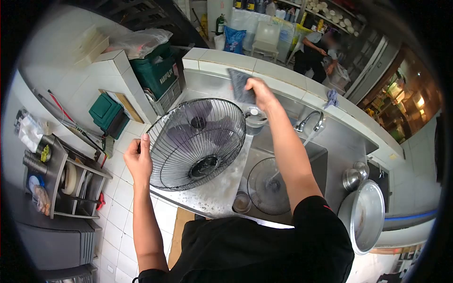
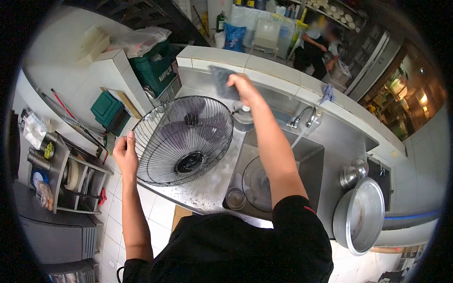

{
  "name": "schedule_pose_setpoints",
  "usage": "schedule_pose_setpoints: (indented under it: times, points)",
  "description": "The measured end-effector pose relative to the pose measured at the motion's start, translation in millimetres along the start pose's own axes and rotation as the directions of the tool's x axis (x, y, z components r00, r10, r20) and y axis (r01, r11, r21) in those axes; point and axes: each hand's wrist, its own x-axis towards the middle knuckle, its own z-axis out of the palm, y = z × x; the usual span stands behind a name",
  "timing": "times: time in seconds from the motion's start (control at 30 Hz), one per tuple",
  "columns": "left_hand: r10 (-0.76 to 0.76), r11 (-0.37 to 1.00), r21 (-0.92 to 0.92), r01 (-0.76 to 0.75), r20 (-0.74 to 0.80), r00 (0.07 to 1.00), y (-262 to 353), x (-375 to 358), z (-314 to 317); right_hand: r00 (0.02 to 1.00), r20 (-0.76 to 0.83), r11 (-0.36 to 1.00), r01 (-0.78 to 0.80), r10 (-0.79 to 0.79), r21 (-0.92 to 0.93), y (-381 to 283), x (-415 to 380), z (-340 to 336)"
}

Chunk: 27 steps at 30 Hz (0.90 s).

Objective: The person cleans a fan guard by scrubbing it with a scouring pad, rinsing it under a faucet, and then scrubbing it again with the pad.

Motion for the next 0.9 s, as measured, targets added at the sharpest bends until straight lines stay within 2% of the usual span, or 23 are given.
schedule_pose_setpoints:
  times: [0.03, 0.07, 0.1, 0.17, 0.23, 0.3, 0.43, 0.5, 0.57, 0.6, 0.63, 0.67, 0.7, 0.77, 0.83, 0.9]
  points:
    - [0.002, 1.0, 0.005, -0.002, -0.001, 1.0, 2, 0, 0, 0.989, -0.147, 0.958, -0.044, 0.002, -0.283, -1, 4, -19]
    - [-0.01, 0.999, 0.038, 0.01, 0.004, 1.0, 5, 0, -2, 0.952, -0.299, 0.782, -0.235, 0.066, -0.577, 5, 8, -25]
    - [-0.02, 0.997, 0.071, 0.02, 0.005, 1.0, 6, 0, -3, 0.89, -0.451, 0.494, -0.421, 0.063, -0.761, 12, 13, -29]
    - [-0.003, 0.997, 0.078, 0.005, -0.031, 1.0, 7, -1, 2, 0.923, -0.347, 0.142, -0.37, 0.163, -0.918, 44, 4, -31]
    - [-0.019, 1.0, 0.0, 0.019, 0.028, 0.999, 7, -2, 4, 0.933, -0.159, -0.092, -0.136, 0.324, -0.986, 98, 13, -41]
    - [-0.021, 0.998, 0.057, 0.018, 0.041, 0.999, 16, -2, 8, 0.922, -0.03, 0.074, -0.064, 0.387, -0.995, 168, 43, -66]
    - [-0.072, 0.992, 0.103, 0.065, 0.063, 0.995, 12, -2, 10, 0.952, 0.007, 0.098, -0.024, 0.305, -0.995, 142, 39, -68]
    - [-0.075, 0.991, 0.113, 0.066, 0.078, 0.994, 18, 2, 14, 0.983, -0.128, 0.445, -0.174, 0.132, -0.879, 61, 5, -52]
    - [-0.052, 0.982, 0.188, 0.035, 0.088, 0.995, 35, 2, 17, 0.986, -0.147, 0.648, -0.06, -0.081, -0.759, 15, -39, -39]
    - [-0.034, 0.978, 0.208, 0.012, 0.103, 0.994, 43, 1, 19, 0.985, -0.155, 0.641, -0.067, -0.082, -0.765, -3, -63, -32]
    - [-0.035, 0.981, 0.195, 0.012, 0.112, 0.993, 48, 0, 23, 0.951, -0.056, 0.658, 0.167, -0.304, -0.735, -20, -87, -23]
    - [-0.01, 0.981, 0.196, -0.015, 0.122, 0.993, 52, -1, 26, 0.857, 0.028, 0.617, 0.393, -0.515, -0.682, -34, -109, -14]
    - [0.016, 0.98, 0.196, -0.042, 0.129, 0.991, 56, -2, 30, 0.856, 0.021, 0.61, 0.384, -0.516, -0.693, -49, -127, -6]
    - [0.038, 0.983, 0.17, -0.063, 0.146, 0.989, 63, -5, 37, 0.653, 0.337, 0.102, 0.537, -0.678, -0.837, -71, -154, 15]
    - [0.076, 0.962, 0.245, -0.12, 0.181, 0.98, 71, -9, 43, 0.596, 0.417, -0.067, 0.519, -0.686, -0.852, -77, -164, 52]
    - [0.057, 0.954, 0.275, -0.121, 0.228, 0.972, 86, -15, 50, 0.496, 0.417, -0.095, 0.552, -0.762, -0.829, -84, -171, 99]
